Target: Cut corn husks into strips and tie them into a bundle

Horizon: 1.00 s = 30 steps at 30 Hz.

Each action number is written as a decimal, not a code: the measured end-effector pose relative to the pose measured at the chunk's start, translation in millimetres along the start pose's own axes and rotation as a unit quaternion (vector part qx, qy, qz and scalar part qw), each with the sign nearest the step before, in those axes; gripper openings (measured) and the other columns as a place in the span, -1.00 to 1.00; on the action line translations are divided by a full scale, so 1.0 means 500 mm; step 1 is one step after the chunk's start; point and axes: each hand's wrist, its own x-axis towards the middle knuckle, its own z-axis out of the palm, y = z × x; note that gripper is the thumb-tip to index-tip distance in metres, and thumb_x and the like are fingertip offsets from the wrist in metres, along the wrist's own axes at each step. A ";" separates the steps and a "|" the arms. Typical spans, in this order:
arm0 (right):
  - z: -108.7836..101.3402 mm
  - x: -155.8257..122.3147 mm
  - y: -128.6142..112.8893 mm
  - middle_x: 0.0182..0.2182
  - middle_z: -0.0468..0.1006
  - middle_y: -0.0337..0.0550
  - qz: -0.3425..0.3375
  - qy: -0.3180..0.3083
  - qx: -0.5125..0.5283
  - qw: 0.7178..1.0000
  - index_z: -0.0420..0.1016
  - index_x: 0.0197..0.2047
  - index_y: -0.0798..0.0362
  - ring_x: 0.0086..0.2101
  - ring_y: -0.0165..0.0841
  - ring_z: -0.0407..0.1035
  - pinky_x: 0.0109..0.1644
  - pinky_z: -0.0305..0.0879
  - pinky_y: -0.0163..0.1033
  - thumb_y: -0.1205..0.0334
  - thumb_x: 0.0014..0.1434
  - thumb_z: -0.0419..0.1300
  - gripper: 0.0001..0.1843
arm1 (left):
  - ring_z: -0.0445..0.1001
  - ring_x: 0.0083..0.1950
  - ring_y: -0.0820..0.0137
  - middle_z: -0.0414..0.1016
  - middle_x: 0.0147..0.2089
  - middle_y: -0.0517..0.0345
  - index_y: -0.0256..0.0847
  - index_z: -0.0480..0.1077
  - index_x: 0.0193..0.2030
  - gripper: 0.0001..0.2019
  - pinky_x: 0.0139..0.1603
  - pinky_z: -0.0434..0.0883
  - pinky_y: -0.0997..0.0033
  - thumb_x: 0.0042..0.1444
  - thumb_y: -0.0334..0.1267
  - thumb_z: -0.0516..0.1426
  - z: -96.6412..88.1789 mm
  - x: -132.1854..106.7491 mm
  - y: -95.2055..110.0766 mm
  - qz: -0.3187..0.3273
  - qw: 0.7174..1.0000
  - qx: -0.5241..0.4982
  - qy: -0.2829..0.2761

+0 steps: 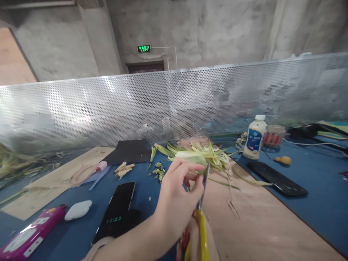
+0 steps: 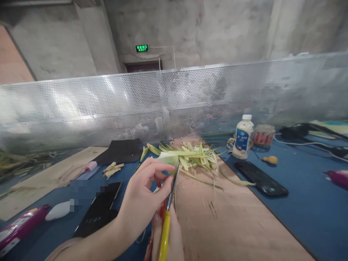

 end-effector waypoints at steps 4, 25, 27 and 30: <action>0.001 -0.002 -0.004 -0.94 -0.05 -0.41 -0.005 -0.006 0.018 1.000 0.29 -0.49 -0.06 -0.90 -0.37 0.05 -0.78 0.21 -0.21 -0.39 -0.03 0.01 -0.47 | 0.41 -0.37 0.52 0.37 -0.29 0.17 -0.19 0.45 -0.27 -0.77 -0.43 0.39 0.55 0.01 -0.54 0.08 0.002 0.000 -0.004 0.003 1.000 -0.003 0.000; -0.034 -0.100 -0.094 -0.14 0.44 -0.08 -0.050 -0.011 0.079 0.996 0.35 0.00 0.13 -0.24 -0.36 0.40 -0.22 0.41 -0.17 0.12 0.25 0.10 -0.68 | 0.42 -0.35 0.56 0.37 -0.28 0.17 -0.25 0.46 -0.26 -0.78 -0.36 0.42 0.58 0.00 -0.55 0.09 0.010 -0.013 -0.011 0.017 1.000 0.004 -0.020; -0.038 -0.136 -0.106 -0.06 0.40 -0.05 -0.060 -0.008 0.079 0.995 0.33 0.04 0.11 -0.16 -0.31 0.38 -0.13 0.39 -0.10 0.13 0.25 0.10 -0.66 | 0.43 -0.35 0.55 0.37 -0.28 0.16 -0.27 0.46 -0.27 -0.78 -0.36 0.42 0.58 -0.01 -0.56 0.08 0.011 -0.013 -0.009 0.019 0.999 0.012 -0.022; -0.038 -0.167 -0.120 -0.04 0.39 -0.05 -0.071 -0.006 0.077 0.994 0.32 0.06 0.12 -0.13 -0.29 0.37 -0.10 0.37 -0.07 0.13 0.24 0.11 -0.64 | 0.43 -0.36 0.54 0.39 -0.28 0.14 -0.27 0.46 -0.28 -0.77 -0.38 0.41 0.58 -0.02 -0.58 0.08 0.012 -0.012 -0.009 0.024 0.999 0.020 -0.022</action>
